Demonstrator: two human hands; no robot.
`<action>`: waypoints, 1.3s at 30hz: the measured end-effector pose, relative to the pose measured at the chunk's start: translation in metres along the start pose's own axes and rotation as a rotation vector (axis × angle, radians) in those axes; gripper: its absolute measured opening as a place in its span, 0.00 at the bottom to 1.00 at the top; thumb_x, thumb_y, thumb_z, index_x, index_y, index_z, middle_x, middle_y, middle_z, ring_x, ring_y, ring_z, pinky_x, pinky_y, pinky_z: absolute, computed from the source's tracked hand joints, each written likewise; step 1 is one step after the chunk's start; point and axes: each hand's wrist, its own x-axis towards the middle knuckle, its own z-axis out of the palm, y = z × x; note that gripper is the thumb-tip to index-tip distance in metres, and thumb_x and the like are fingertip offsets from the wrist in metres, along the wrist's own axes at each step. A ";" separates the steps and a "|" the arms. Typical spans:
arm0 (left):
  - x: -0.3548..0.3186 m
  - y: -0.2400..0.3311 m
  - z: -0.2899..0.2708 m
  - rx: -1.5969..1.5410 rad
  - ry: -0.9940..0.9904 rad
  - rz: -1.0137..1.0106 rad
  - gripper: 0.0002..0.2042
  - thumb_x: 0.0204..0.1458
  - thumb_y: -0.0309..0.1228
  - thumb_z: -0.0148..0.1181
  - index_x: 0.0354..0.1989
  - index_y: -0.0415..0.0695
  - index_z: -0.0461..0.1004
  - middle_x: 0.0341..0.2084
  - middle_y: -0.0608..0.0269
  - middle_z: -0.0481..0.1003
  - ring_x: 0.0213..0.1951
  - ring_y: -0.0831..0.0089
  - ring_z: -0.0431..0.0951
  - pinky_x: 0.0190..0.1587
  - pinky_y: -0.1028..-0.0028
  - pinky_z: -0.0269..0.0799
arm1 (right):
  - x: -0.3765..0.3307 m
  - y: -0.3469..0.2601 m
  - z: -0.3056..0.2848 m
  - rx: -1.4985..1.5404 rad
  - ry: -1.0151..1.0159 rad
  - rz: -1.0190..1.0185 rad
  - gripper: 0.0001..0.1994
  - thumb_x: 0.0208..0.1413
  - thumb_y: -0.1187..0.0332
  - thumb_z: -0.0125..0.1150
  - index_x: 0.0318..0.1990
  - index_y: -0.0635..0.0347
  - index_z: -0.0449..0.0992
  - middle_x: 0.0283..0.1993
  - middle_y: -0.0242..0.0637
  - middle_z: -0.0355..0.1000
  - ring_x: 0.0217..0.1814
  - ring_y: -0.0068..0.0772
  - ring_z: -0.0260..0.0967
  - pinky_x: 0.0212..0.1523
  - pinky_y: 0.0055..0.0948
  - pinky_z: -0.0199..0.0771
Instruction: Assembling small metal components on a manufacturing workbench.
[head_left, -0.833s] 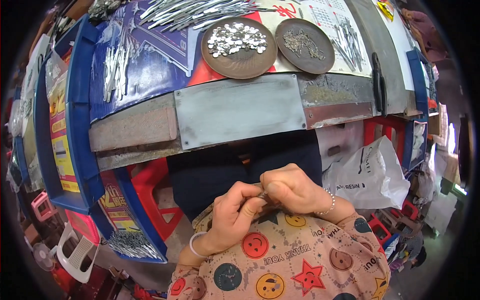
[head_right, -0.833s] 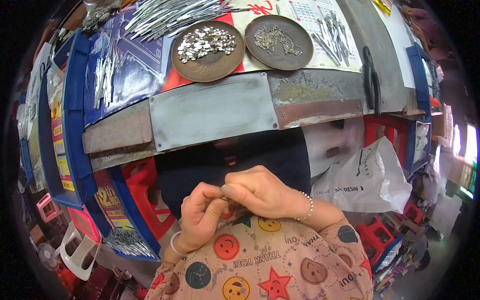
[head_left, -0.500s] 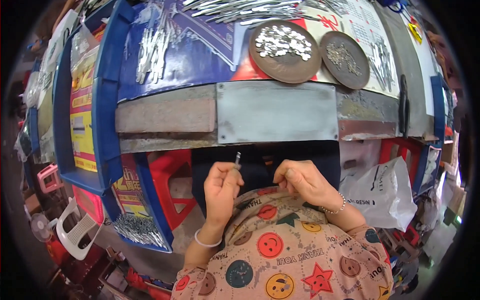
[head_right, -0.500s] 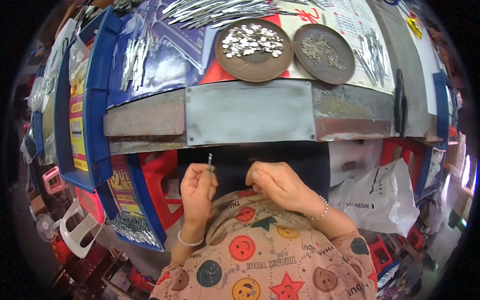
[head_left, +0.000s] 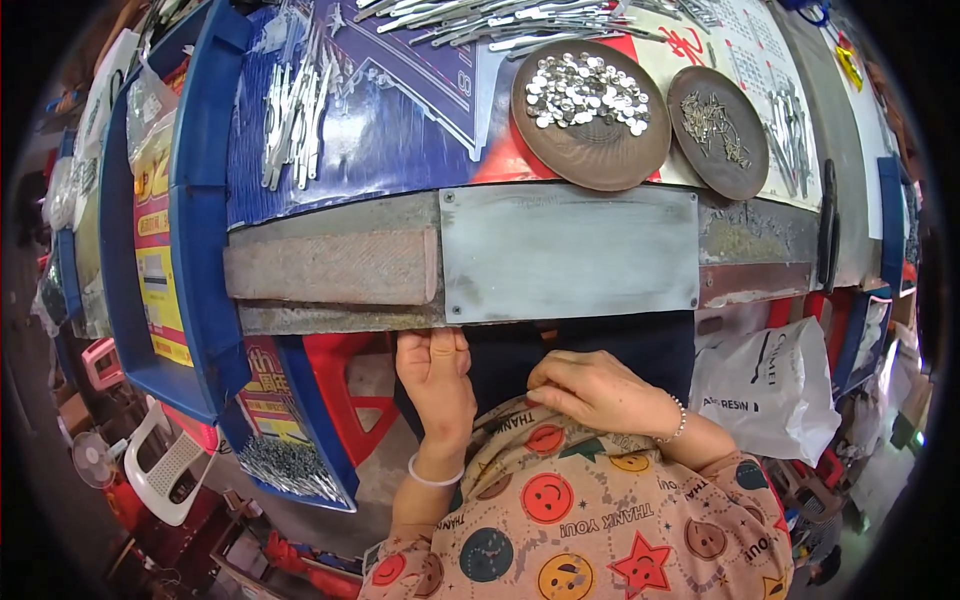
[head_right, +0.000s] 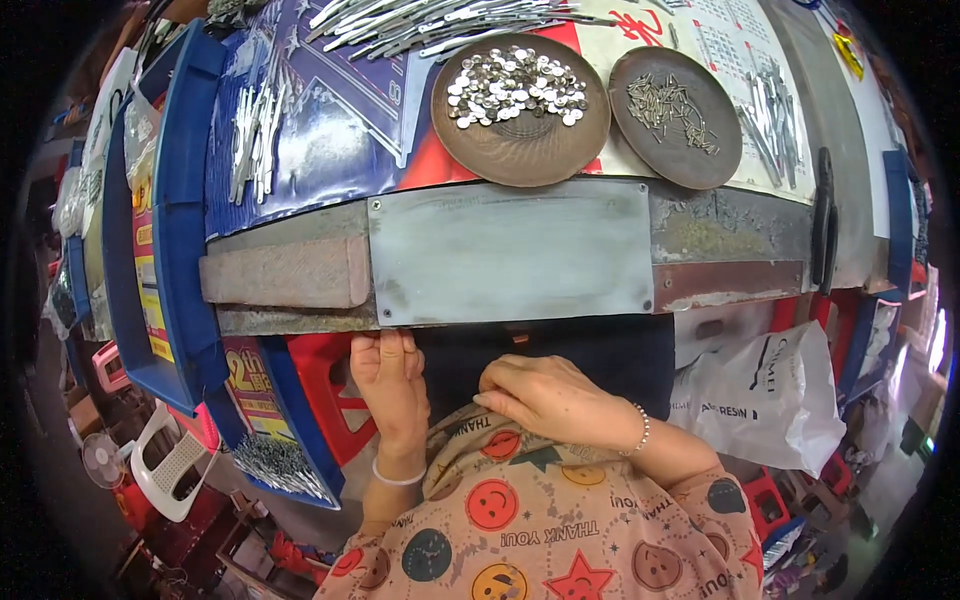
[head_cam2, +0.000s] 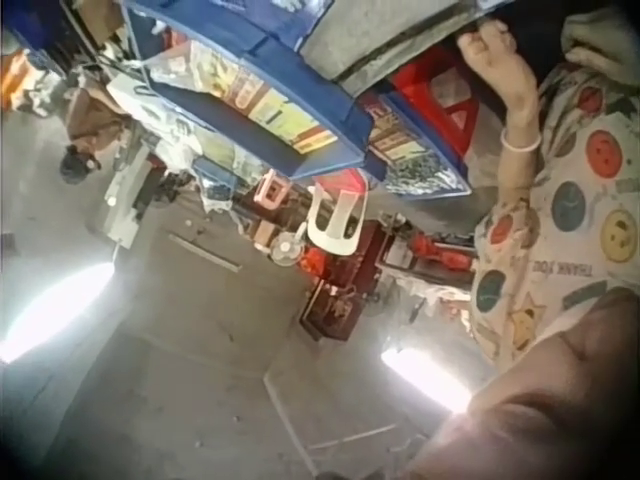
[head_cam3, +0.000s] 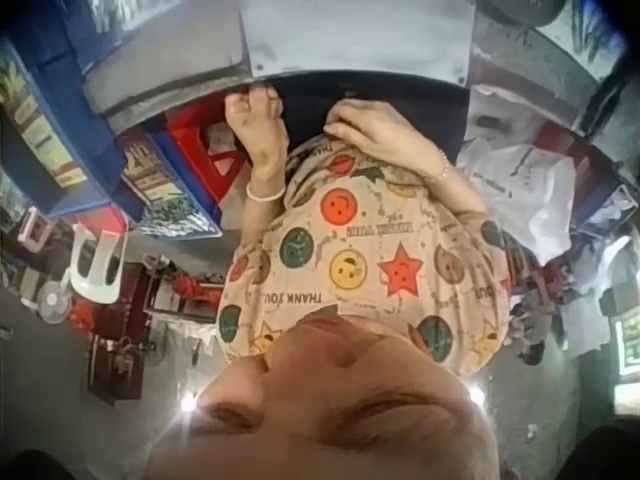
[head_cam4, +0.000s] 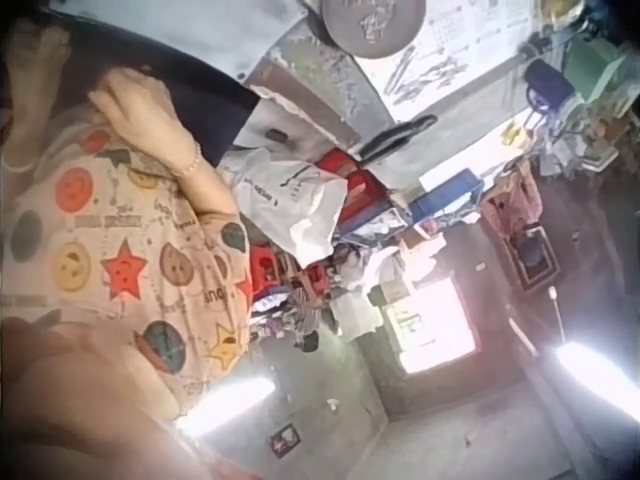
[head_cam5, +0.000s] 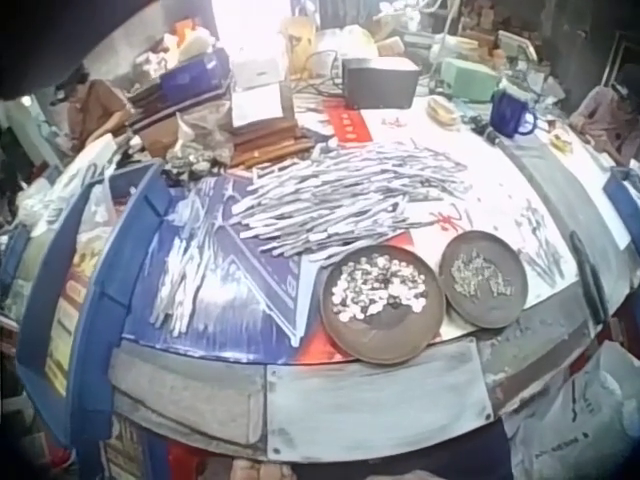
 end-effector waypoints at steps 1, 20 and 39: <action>-0.001 0.001 0.001 0.000 0.005 -0.004 0.04 0.58 0.27 0.54 0.37 0.43 0.66 0.21 0.68 0.67 0.18 0.86 0.58 0.18 0.85 0.50 | 0.001 -0.001 0.001 -0.016 -0.020 0.003 0.12 0.58 0.61 0.52 0.35 0.64 0.71 0.33 0.44 0.71 0.34 0.50 0.70 0.33 0.39 0.69; -0.057 0.036 0.005 0.294 -0.387 -0.019 0.11 0.59 0.22 0.47 0.50 0.36 0.63 0.38 0.63 0.67 0.29 0.83 0.66 0.32 0.83 0.64 | -0.008 -0.026 0.007 0.082 0.331 -0.169 0.05 0.54 0.73 0.55 0.36 0.65 0.72 0.30 0.38 0.67 0.28 0.32 0.67 0.30 0.27 0.68; -0.084 0.028 0.030 0.279 -0.473 0.372 0.13 0.60 0.21 0.46 0.53 0.38 0.62 0.40 0.63 0.65 0.29 0.84 0.64 0.30 0.84 0.63 | 0.002 -0.044 0.017 -0.391 0.751 -0.620 0.04 0.47 0.78 0.56 0.26 0.64 0.66 0.22 0.41 0.61 0.20 0.42 0.60 0.22 0.35 0.61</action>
